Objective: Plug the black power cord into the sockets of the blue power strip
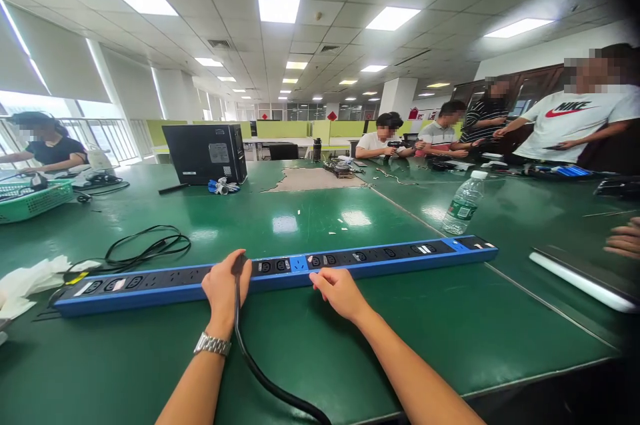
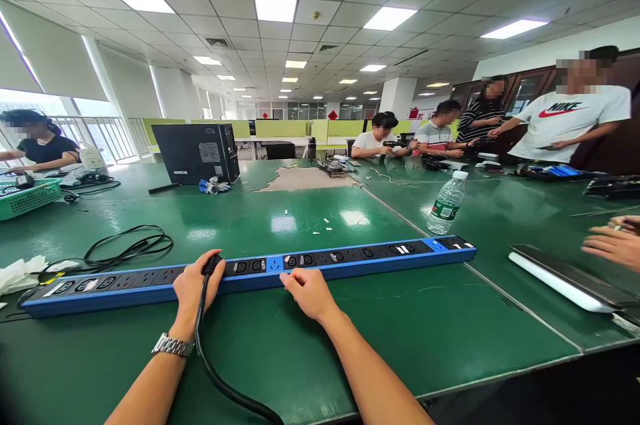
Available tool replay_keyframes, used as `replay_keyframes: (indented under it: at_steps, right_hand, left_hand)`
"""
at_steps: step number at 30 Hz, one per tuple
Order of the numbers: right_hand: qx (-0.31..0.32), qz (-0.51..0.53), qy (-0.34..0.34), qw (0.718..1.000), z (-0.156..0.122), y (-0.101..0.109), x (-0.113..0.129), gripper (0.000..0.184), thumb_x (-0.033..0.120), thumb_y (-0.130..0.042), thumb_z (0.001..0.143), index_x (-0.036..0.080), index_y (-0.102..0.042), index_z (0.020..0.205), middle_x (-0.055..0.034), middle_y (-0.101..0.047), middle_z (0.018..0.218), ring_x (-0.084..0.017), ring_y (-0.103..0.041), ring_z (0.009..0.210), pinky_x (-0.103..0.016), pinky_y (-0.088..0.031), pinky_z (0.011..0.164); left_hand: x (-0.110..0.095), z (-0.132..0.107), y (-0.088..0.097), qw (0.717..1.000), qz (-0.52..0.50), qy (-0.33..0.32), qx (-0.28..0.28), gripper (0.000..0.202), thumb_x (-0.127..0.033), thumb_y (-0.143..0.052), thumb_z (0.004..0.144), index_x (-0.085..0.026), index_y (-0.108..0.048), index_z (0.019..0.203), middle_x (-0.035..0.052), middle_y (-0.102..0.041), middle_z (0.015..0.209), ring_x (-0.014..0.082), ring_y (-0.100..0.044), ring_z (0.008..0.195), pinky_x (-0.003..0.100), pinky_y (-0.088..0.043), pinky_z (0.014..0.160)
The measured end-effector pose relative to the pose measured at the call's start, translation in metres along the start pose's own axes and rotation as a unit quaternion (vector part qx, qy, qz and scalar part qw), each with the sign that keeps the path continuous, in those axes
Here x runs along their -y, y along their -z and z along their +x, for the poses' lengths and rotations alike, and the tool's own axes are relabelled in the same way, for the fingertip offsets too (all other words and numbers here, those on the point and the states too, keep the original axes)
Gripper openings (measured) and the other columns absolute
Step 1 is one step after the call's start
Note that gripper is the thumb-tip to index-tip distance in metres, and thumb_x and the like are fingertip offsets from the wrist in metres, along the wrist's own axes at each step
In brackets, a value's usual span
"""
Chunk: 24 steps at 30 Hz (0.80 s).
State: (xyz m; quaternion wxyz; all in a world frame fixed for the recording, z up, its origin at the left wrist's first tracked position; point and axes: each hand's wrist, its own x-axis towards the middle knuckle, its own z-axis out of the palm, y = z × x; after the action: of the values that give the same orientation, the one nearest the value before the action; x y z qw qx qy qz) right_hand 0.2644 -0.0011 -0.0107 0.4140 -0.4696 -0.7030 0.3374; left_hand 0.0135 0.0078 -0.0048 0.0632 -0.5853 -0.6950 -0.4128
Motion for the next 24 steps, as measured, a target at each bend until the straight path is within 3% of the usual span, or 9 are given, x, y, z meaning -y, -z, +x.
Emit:
replay_keyframes:
  at_steps: [4,10,24]
  right_hand:
    - [0.0,-0.007,0.003,1.0,0.0,0.0,-0.001,0.043,0.049,-0.05,0.086,0.019,-0.054,0.055,0.0039,-0.047,0.046,-0.011,-0.043,0.047,-0.023,-0.034,0.052]
    - [0.002,-0.015,0.001,1.0,0.0,0.0,-0.001,0.043,0.048,-0.05,0.086,0.019,-0.055,0.055,0.0039,-0.047,0.046,-0.011,-0.043,0.047,-0.023,-0.033,0.052]
    - [0.003,-0.036,-0.005,0.999,0.0,0.0,-0.002,0.043,0.048,-0.049,0.087,0.019,-0.054,0.056,0.0037,-0.048,0.047,-0.011,-0.044,0.048,-0.023,-0.033,0.052]
  left_hand:
    - [0.003,0.001,-0.002,0.999,-0.002,-0.051,0.019,0.034,-0.035,-0.057,0.083,-0.026,-0.067,0.114,0.0061,-0.074,0.098,0.0256,-0.067,0.095,0.038,-0.048,0.086]
    - [0.014,0.005,0.003,0.997,0.002,-0.047,0.056,0.032,-0.04,-0.058,0.083,-0.027,-0.067,0.112,0.0043,-0.075,0.095,0.0234,-0.069,0.09,0.037,-0.049,0.086]
    - [0.012,-0.003,-0.002,0.999,-0.024,-0.017,0.017,0.033,-0.037,-0.053,0.088,-0.029,-0.062,0.118,0.0051,-0.073,0.108,0.0254,-0.063,0.106,0.045,-0.039,0.098]
